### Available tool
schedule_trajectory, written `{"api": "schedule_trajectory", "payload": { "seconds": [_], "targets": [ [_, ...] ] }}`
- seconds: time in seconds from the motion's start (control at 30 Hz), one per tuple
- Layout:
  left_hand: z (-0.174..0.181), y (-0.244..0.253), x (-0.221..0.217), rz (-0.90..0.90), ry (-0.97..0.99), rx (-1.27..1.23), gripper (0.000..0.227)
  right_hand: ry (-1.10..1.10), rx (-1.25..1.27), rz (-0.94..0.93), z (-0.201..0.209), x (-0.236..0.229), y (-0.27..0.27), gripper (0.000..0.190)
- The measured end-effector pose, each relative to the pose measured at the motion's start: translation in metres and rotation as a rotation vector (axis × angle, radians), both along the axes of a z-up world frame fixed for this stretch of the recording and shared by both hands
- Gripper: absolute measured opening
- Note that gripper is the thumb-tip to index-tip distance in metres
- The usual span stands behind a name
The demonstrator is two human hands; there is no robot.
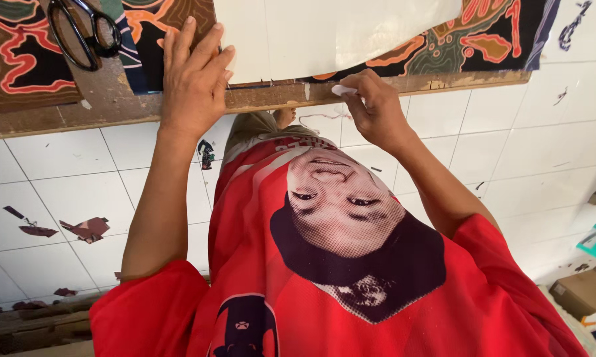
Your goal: The person places a paper pattern on patterned fabric and uses chalk to trace the outline. They use a metal ruler to draw straight lines and measure sections of the pattern. The person adjusts the pattern and fabric as needed while marking.
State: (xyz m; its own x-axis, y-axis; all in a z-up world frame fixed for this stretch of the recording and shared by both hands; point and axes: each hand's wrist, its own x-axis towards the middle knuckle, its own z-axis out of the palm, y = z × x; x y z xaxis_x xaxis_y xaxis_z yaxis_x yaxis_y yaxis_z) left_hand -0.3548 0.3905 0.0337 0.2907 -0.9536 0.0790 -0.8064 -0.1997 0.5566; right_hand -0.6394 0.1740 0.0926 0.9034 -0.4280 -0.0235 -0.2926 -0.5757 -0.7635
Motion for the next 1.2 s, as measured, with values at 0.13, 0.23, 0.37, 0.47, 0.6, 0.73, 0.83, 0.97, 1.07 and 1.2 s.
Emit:
{"api": "schedule_trajectory", "payload": {
  "seconds": [0.13, 0.23, 0.37, 0.47, 0.6, 0.73, 0.83, 0.97, 1.07, 1.2],
  "targets": [
    [0.000, 0.001, -0.003, 0.043, 0.045, -0.002, 0.030, 0.007, -0.032, -0.078, -0.007, 0.005, -0.025, 0.022],
    [0.001, 0.005, -0.007, 0.028, 0.061, -0.014, 0.034, 0.058, -0.221, -0.064, -0.012, 0.001, -0.042, 0.030],
    [0.002, 0.007, -0.008, 0.039, 0.045, -0.006, 0.041, 0.004, -0.562, 0.174, -0.023, 0.008, -0.063, 0.033],
    [0.001, 0.005, -0.008, 0.047, 0.016, 0.001, 0.042, -0.097, -0.559, 0.263, -0.033, 0.016, -0.072, 0.030],
    [-0.001, 0.008, -0.018, 0.079, -0.029, 0.015, 0.038, -0.206, -0.497, 0.346, -0.039, 0.019, -0.083, 0.043],
    [-0.004, 0.007, -0.022, 0.109, -0.039, 0.030, 0.037, -0.189, -0.494, 0.349, -0.044, 0.016, -0.087, 0.042],
    [-0.005, 0.007, -0.023, 0.111, -0.038, 0.047, 0.039, -0.188, -0.484, 0.334, -0.047, 0.015, -0.089, 0.042],
    [-0.009, 0.008, -0.024, 0.118, -0.069, 0.058, 0.035, -0.185, -0.486, 0.334, -0.050, 0.015, -0.088, 0.043],
    [-0.012, 0.008, -0.024, 0.120, -0.091, 0.051, 0.035, -0.190, -0.479, 0.333, -0.050, 0.015, -0.089, 0.044],
    [-0.011, 0.009, -0.024, 0.118, -0.089, 0.053, 0.036, -0.190, -0.474, 0.329, -0.051, 0.015, -0.088, 0.046]
  ]
}}
